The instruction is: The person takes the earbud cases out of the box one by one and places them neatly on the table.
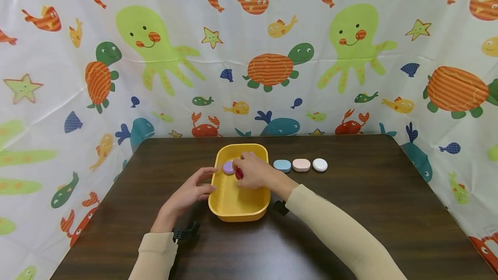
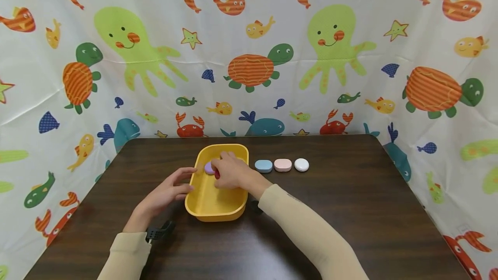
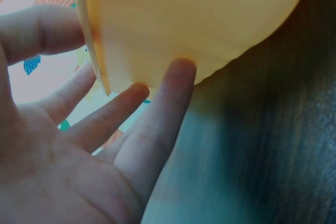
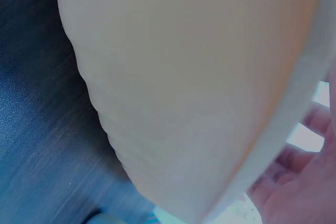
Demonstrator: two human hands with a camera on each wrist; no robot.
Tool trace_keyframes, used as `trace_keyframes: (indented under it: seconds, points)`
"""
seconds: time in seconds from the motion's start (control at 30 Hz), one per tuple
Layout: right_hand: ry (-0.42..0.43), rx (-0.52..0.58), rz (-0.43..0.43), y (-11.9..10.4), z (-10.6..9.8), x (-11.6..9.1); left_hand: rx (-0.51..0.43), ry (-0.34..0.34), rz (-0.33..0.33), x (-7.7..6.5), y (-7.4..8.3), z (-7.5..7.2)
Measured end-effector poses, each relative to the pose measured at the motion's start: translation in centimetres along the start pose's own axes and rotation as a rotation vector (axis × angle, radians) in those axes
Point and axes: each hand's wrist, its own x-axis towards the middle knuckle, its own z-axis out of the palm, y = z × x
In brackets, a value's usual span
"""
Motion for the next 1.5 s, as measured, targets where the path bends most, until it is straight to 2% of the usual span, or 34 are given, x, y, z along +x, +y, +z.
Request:
trace_keyframes:
  seconds: [0.63, 0.9, 1.5]
  points:
    - [0.096, 0.015, -0.037, -0.3, -1.1, -2.4, -0.004, -0.009, 0.010, 0.2, -0.2, -0.1]
    - [0.137, 0.011, -0.020, -0.3, -1.5, -3.4, 0.004, 0.004, 0.004, 0.1, -0.2, 0.0]
    - [0.213, 0.050, -0.011, 0.9, -2.0, -5.4, 0.010, 0.010, 0.006, 0.0, -0.1, -0.1]
